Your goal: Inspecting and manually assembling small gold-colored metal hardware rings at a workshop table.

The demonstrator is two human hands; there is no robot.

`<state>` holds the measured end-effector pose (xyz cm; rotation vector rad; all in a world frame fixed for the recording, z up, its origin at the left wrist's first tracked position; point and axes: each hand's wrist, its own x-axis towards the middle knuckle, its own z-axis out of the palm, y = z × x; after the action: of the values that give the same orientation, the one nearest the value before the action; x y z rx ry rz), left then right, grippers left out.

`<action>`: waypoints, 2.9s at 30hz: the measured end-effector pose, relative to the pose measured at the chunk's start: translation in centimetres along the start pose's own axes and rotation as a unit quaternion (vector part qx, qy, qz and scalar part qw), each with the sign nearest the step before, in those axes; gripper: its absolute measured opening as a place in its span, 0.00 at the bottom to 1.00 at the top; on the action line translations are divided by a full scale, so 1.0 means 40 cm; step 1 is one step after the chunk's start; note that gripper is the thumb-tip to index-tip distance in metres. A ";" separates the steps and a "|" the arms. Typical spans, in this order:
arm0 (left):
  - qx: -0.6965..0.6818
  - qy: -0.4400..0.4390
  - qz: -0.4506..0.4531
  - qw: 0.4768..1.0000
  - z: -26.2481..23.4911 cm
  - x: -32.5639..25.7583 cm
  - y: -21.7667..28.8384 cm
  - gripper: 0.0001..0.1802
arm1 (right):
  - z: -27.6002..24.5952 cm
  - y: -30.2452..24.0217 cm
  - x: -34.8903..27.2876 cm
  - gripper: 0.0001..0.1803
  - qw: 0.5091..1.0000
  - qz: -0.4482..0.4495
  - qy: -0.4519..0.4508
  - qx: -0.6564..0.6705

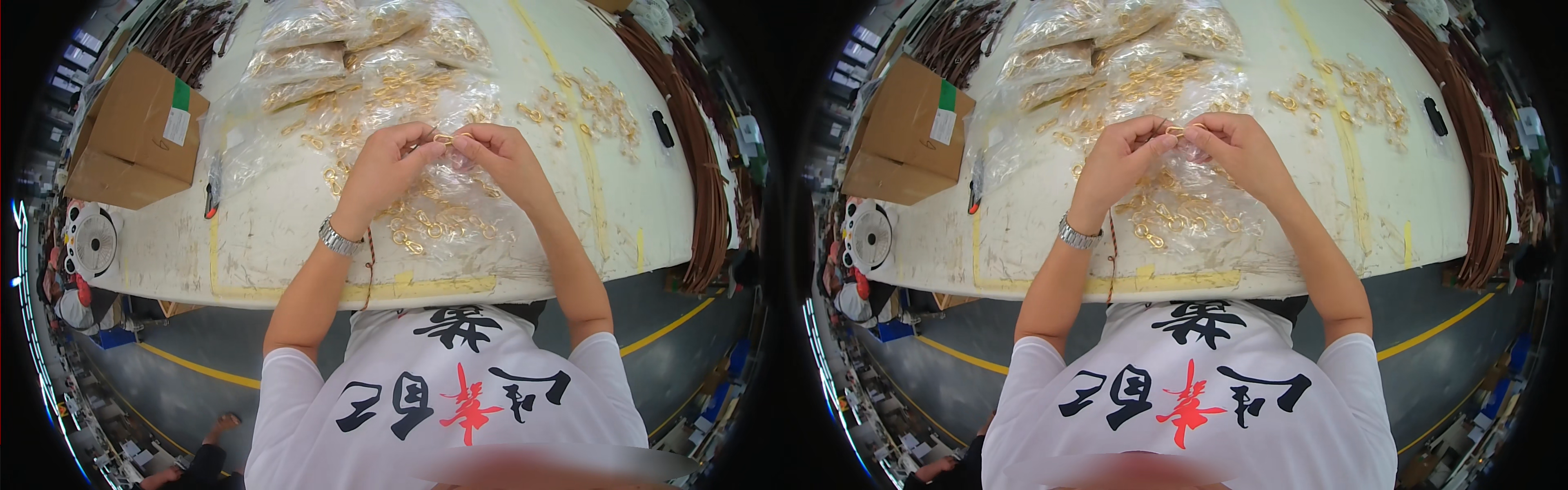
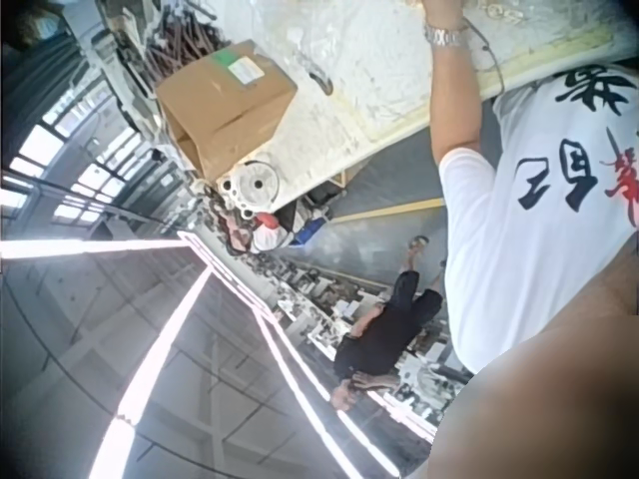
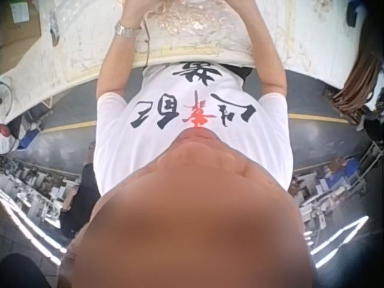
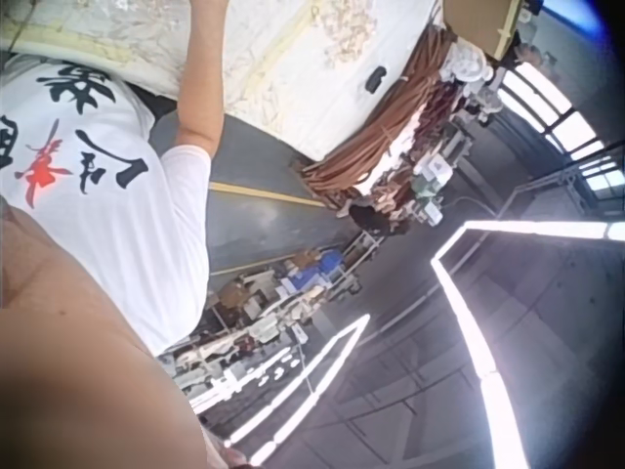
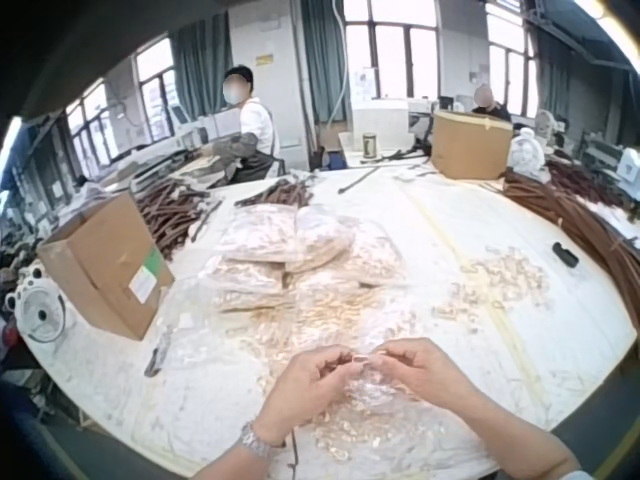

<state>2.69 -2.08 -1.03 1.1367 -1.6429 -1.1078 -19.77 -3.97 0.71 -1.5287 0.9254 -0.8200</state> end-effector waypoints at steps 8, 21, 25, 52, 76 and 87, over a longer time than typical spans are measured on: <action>-0.058 -0.002 -0.099 0.993 -0.006 -0.003 0.037 0.12 | 0.003 -0.011 -0.008 0.15 0.998 0.045 0.030 0.031; 0.024 0.031 0.000 0.999 0.010 -0.003 0.021 0.07 | -0.005 0.008 0.002 0.10 0.994 0.071 -0.061 0.059; -0.002 0.060 -0.012 0.998 0.018 -0.007 0.043 0.06 | -0.017 0.031 0.004 0.10 0.995 0.077 -0.050 0.040; -0.182 0.014 -0.107 0.977 0.073 -0.019 0.065 0.14 | 0.001 0.030 0.006 0.14 0.975 0.014 0.108 0.196; -0.249 0.067 -0.118 0.959 0.063 -0.023 0.059 0.17 | 0.008 0.038 0.006 0.17 0.961 0.031 0.118 0.250; -0.176 0.138 -0.094 0.970 0.102 -0.037 0.075 0.19 | 0.061 0.050 -0.011 0.17 0.966 0.077 0.082 0.232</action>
<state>-1.46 0.75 0.55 1.1642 -1.0897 -1.2390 -18.07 -2.65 -1.62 -0.9836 0.8824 -0.9799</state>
